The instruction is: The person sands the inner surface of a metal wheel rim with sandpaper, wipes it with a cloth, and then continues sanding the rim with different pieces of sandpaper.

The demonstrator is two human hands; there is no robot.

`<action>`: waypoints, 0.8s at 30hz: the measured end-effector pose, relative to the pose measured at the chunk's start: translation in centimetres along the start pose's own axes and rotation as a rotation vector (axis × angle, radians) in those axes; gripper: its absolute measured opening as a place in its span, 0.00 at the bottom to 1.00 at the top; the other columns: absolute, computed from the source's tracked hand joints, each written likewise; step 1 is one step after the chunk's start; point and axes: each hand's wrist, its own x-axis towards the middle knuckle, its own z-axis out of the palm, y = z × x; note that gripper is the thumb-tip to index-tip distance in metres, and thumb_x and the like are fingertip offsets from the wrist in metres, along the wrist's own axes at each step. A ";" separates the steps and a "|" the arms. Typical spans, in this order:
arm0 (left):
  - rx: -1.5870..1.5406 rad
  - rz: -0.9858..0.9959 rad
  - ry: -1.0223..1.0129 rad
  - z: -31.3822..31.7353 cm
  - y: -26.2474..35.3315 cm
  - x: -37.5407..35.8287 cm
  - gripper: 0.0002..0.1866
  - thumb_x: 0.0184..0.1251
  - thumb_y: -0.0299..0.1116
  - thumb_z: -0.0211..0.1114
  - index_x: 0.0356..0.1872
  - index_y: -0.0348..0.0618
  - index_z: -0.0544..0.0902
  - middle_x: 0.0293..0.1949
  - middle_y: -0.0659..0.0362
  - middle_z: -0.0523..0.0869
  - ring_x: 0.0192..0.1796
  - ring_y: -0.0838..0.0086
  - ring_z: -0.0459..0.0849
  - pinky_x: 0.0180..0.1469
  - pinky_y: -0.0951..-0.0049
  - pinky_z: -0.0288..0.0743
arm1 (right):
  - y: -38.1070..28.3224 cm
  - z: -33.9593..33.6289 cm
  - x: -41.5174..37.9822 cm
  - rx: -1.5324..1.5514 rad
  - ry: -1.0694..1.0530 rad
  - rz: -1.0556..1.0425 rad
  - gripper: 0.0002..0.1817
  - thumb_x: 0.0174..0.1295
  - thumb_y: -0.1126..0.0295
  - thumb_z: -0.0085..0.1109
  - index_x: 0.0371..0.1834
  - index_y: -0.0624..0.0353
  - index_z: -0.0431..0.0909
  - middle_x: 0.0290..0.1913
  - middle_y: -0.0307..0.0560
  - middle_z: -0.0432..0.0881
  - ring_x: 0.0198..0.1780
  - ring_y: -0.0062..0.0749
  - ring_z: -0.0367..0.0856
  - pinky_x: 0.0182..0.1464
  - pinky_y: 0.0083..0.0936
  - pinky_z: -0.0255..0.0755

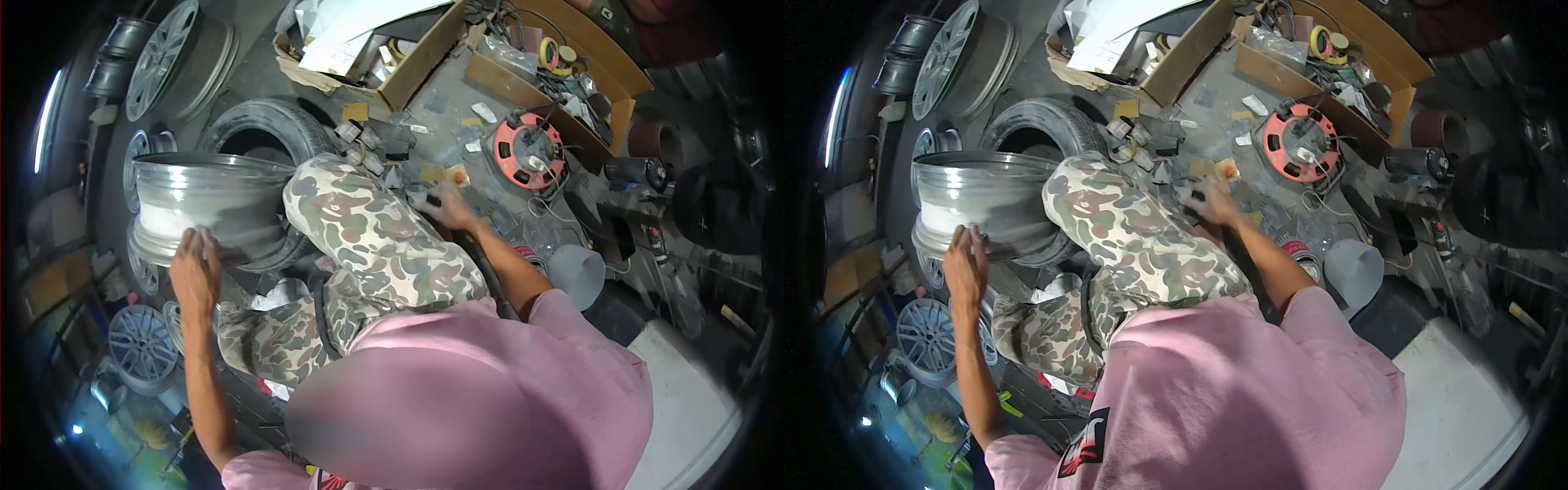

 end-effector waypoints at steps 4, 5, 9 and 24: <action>-0.188 0.066 0.137 -1.2 4.7 -3.4 0.07 0.76 0.26 0.61 0.38 0.32 0.83 0.36 0.44 0.82 0.35 0.46 0.83 0.40 0.53 0.75 | 2.9 -5.5 8.0 -0.196 0.371 0.171 0.23 0.74 0.54 0.58 0.45 0.68 0.87 0.49 0.71 0.83 0.61 0.61 0.77 0.63 0.51 0.71; -0.172 0.053 0.175 -1.4 5.3 -4.6 0.07 0.75 0.25 0.61 0.38 0.32 0.84 0.37 0.46 0.84 0.38 0.49 0.84 0.44 0.55 0.77 | 3.3 -7.8 9.9 -0.483 0.219 0.179 0.24 0.76 0.54 0.53 0.45 0.66 0.88 0.48 0.67 0.86 0.58 0.59 0.81 0.66 0.52 0.69; -0.207 -0.337 0.221 -0.8 3.1 -10.6 0.11 0.77 0.29 0.62 0.50 0.32 0.86 0.53 0.43 0.87 0.55 0.47 0.85 0.59 0.56 0.77 | 11.6 -9.1 16.9 -0.657 -0.099 0.400 0.33 0.78 0.45 0.42 0.43 0.62 0.90 0.50 0.66 0.89 0.60 0.59 0.85 0.72 0.50 0.68; -0.674 -0.539 0.360 1.8 3.1 -12.4 0.07 0.72 0.27 0.66 0.45 0.36 0.87 0.48 0.49 0.88 0.54 0.52 0.86 0.59 0.56 0.77 | -7.4 -13.7 13.9 -0.069 0.393 0.045 0.10 0.62 0.74 0.67 0.45 0.61 0.85 0.39 0.60 0.89 0.44 0.57 0.89 0.46 0.49 0.79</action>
